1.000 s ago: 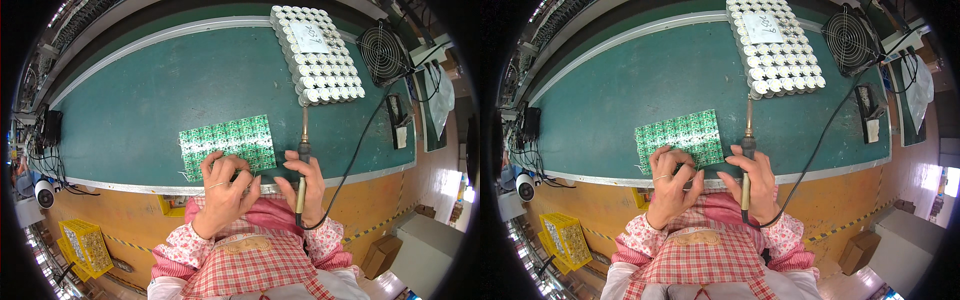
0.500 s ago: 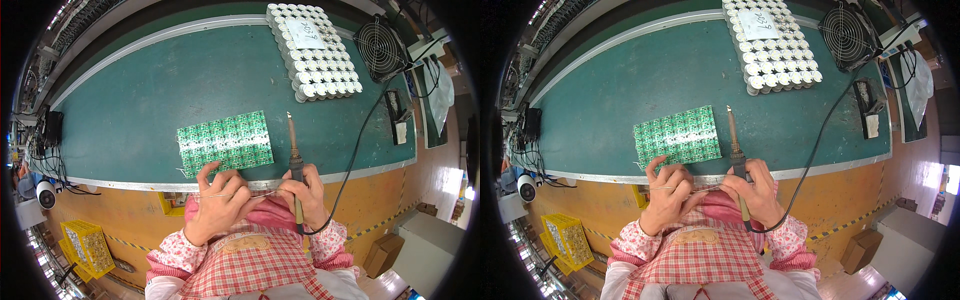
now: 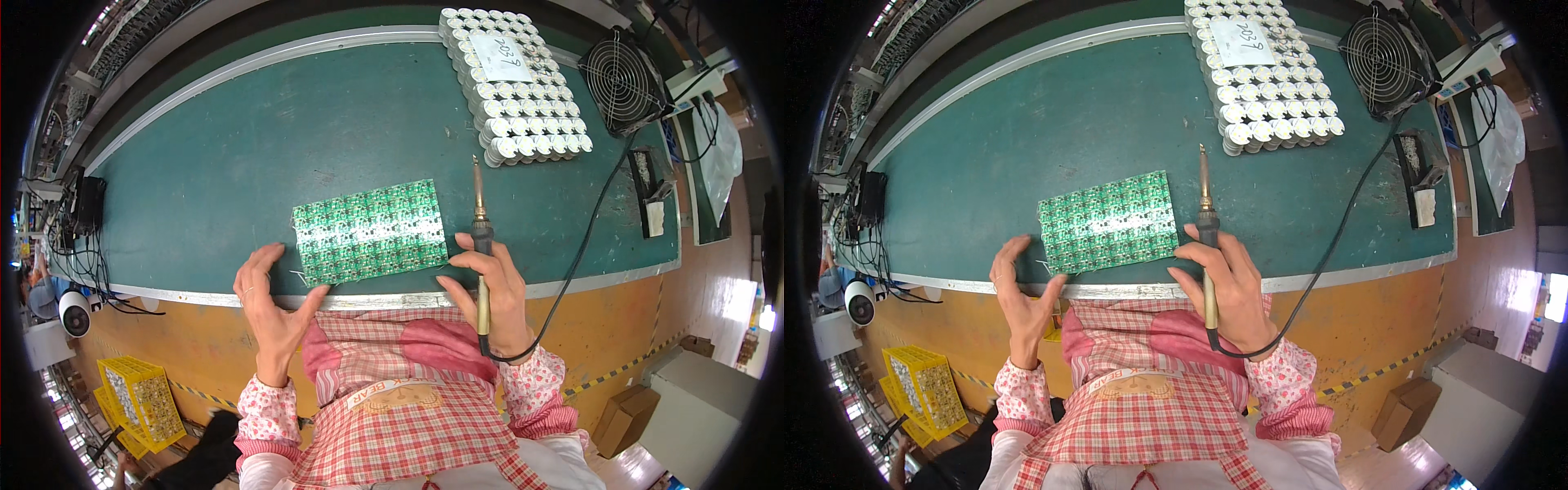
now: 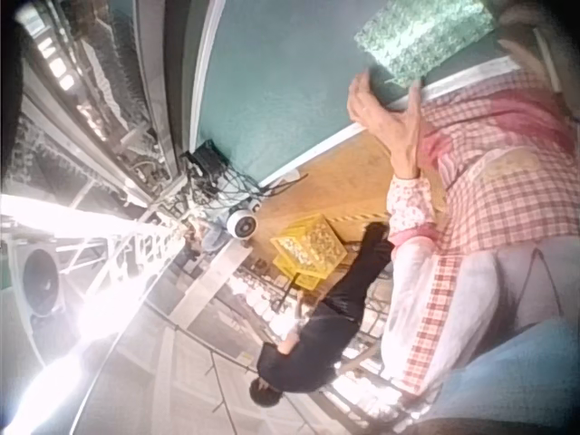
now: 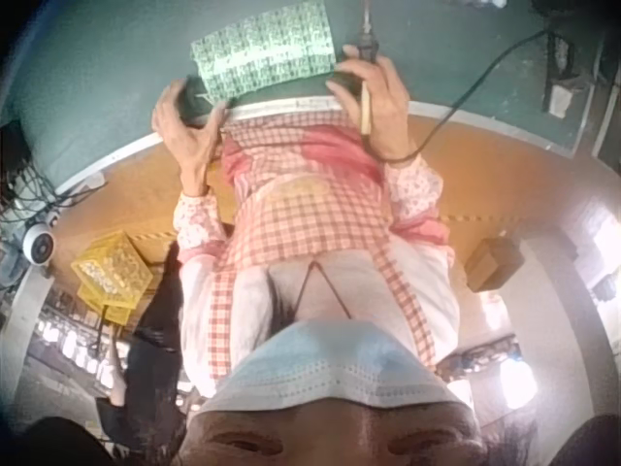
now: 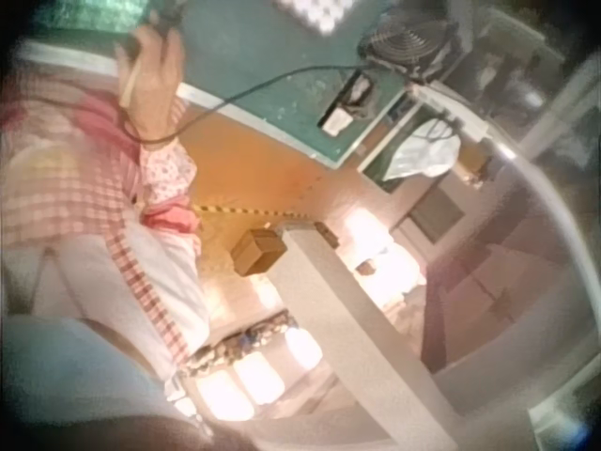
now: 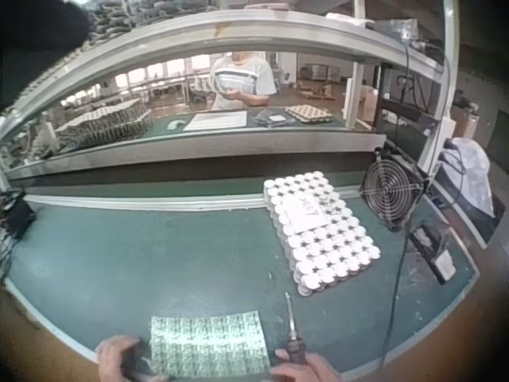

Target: The person solders connections onto a circuit board using a soldering iron and solder wire, turning and holding the board by hand to reach different spots.

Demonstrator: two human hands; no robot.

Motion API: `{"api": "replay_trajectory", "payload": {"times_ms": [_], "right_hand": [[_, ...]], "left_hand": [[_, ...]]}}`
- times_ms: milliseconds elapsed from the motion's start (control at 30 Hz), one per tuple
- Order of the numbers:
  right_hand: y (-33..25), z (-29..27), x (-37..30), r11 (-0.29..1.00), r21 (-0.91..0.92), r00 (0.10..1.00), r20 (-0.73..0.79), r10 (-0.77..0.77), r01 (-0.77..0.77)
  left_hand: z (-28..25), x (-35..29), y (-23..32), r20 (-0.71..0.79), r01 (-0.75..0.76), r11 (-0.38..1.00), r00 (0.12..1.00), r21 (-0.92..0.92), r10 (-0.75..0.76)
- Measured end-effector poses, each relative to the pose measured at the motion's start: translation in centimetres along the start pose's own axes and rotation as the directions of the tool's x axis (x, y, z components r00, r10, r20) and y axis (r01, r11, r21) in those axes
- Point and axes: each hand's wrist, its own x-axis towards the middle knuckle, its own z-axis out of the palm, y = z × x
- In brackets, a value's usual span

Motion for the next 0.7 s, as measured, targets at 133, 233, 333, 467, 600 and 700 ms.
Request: {"api": "replay_trajectory", "payload": {"times_ms": [133,233,333,467,600,700], "right_hand": [[-0.2,0.5,0.9,0.999,0.037,0.998,0.054,-0.021,0.019],[-0.5,0.7,1.4,0.998,0.067,0.997,0.078,-0.003,-0.003],[-0.5,0.9,1.5,0.993,0.113,0.995,0.097,0.019,-0.030],[-0.5,1.2,1.5,0.994,0.112,0.998,0.067,0.013,-0.020],[-0.5,1.3,1.6,0.993,0.115,1.000,0.018,0.012,-0.014],[-0.6,1.2,1.6,0.995,0.104,1.000,0.001,0.006,-0.006]], "left_hand": [[-0.3,0.7,-0.1,0.093,-0.053,0.996,0.995,0.072,0.046],[0.1,0.8,-0.4,0.115,-0.086,0.992,0.991,0.095,0.075],[0.4,0.8,-0.4,0.101,-0.085,0.993,0.992,0.086,0.076],[0.5,0.8,-0.4,0.089,-0.071,0.996,0.994,0.049,0.066],[0.5,0.7,-0.4,0.077,-0.063,0.997,0.995,-0.040,0.066],[0.4,0.7,-0.3,0.069,-0.060,0.995,0.996,-0.074,0.065]]}}
